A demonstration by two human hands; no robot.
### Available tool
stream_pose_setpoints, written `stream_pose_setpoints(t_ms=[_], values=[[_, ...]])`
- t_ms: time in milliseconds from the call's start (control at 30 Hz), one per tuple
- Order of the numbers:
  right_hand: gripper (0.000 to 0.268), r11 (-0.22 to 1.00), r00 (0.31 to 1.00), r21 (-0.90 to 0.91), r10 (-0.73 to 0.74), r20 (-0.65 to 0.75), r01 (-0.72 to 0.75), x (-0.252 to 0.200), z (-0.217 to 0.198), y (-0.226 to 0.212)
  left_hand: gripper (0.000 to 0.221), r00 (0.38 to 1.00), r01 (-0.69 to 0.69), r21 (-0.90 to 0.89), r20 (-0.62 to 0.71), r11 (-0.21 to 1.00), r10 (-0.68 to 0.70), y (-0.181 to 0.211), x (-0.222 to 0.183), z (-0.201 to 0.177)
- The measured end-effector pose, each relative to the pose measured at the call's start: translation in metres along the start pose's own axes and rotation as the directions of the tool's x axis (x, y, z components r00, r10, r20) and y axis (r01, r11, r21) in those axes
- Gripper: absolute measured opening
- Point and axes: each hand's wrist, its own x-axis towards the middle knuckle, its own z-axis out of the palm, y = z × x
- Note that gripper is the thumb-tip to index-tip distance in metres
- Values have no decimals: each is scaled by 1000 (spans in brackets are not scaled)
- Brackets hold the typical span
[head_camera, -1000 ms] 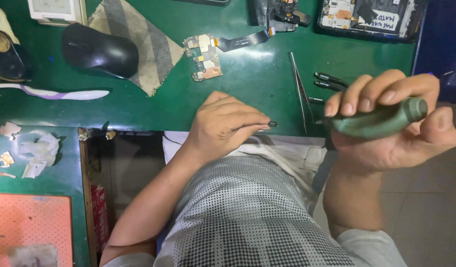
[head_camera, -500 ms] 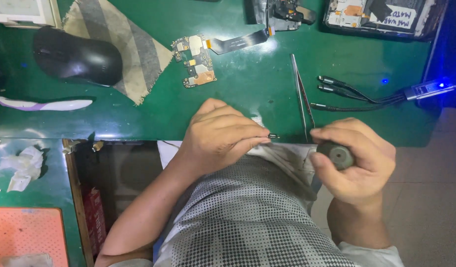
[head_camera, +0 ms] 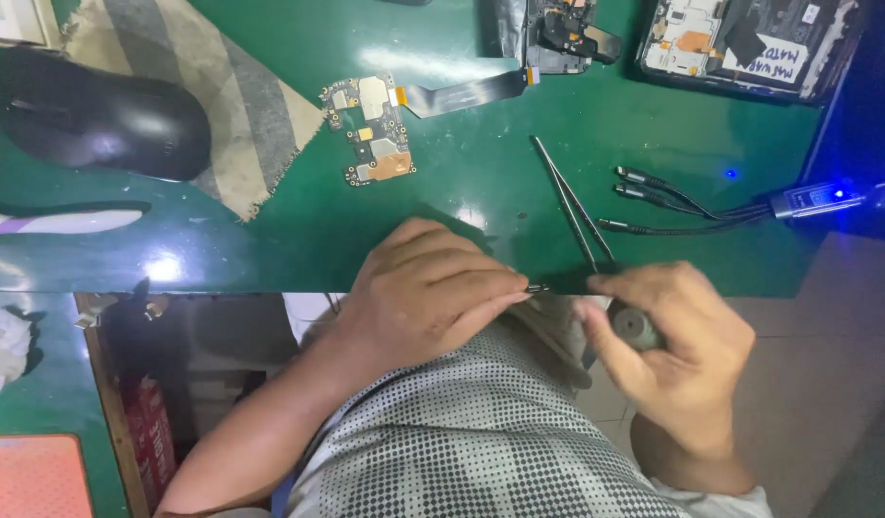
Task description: Cleaning a small mobile phone electronic component using a toothbrush, a cloth, and a manual air blower.
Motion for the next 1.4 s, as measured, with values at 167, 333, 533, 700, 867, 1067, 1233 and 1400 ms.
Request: stream_pose_setpoints(t_ms=[167,333,533,700,867,1067,1233,1400], values=[[20,900,1000,435,-5,-5,7,-2,19,-13,10,979,106,-87,-165,991,-119,18,6,8],[34,920,989,385,-16,-145,71,-5,24,-3,30,981,182,-188,-38,965,-193,32,-3,16],[16,906,985,414,-18,-174,90,-4,10,8,40,951,311,-368,117,877,-288,38,-10,21],[11,876,986,461,-81,-147,140,-2,-3,16,42,944,322,-470,99,822,-313,43,4,26],[4,894,974,390,-185,-130,222,6,-15,12,16,955,280,-265,-21,923,-295,42,12,33],[6,891,955,343,-271,-120,296,10,-23,12,14,951,267,-228,-97,936,-294,42,12,33],[8,870,947,373,-297,-125,322,14,-25,11,20,951,240,-237,-135,941,-277,46,15,26],[8,860,943,387,-316,-109,333,15,-27,9,18,983,112,-209,-119,971,-139,43,15,22]])
